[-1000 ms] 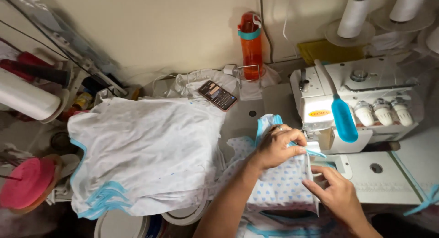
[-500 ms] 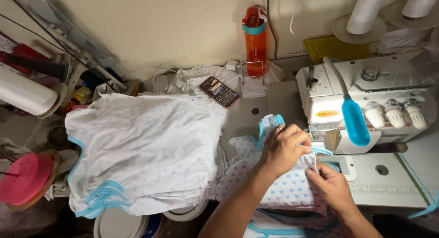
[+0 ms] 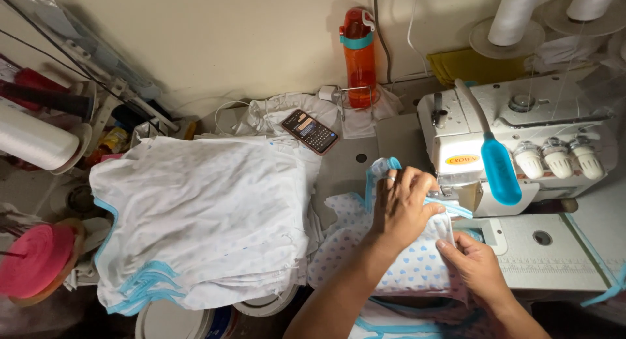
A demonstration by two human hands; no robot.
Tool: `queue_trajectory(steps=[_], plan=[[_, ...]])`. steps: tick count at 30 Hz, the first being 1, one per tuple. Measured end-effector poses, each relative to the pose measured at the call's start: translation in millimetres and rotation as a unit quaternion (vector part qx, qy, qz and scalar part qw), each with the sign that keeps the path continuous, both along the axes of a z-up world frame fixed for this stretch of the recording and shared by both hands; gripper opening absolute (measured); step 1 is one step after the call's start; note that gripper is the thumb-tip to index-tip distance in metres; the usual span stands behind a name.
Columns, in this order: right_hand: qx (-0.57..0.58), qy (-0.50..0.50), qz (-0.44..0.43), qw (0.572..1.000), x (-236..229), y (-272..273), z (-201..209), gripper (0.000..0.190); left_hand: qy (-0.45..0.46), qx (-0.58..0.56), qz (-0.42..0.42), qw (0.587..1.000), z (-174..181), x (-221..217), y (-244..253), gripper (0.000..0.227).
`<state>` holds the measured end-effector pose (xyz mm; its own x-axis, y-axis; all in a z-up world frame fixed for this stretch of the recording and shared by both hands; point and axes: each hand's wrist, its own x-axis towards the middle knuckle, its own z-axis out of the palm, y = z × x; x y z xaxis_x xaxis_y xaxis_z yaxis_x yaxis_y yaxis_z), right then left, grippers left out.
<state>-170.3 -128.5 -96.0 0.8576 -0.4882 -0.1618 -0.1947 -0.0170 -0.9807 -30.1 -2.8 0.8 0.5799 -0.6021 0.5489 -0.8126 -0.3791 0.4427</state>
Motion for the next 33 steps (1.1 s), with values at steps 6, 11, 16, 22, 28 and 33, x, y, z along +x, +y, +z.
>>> queue_trajectory(steps=[6, 11, 16, 22, 28, 33], plan=[[0.152, 0.022, -0.015, 0.988, -14.4, -3.3, 6.0, 0.019, -0.080, -0.075, -0.028, 0.994, 2.6, -8.2, 3.7, 0.032], [0.263, 0.018, -0.034, 0.964, -15.9, -4.4, 16.6, 0.024, -0.029, -0.053, -0.048, 0.997, -3.5, 1.1, -1.4, 0.007], [0.284, -0.018, -0.049, 0.957, -5.8, -9.7, 25.3, 0.028, -0.049, -0.060, 0.000, 0.997, -1.2, 13.4, -14.8, 0.022], [0.265, -0.060, -0.051, 0.961, -1.1, -6.8, 12.0, 0.019, 0.087, -0.102, -0.108, 0.985, -52.9, 62.5, -30.7, 0.009], [0.133, -0.030, -0.018, 0.990, 5.9, -21.7, -19.5, 0.023, 0.065, -0.005, 0.065, 0.996, -25.3, 90.6, -34.0, 0.024], [0.147, -0.025, -0.002, 0.989, 0.9, -21.4, -24.3, 0.026, 0.061, 0.128, 0.151, 0.978, 3.2, 82.6, -47.2, 0.078]])
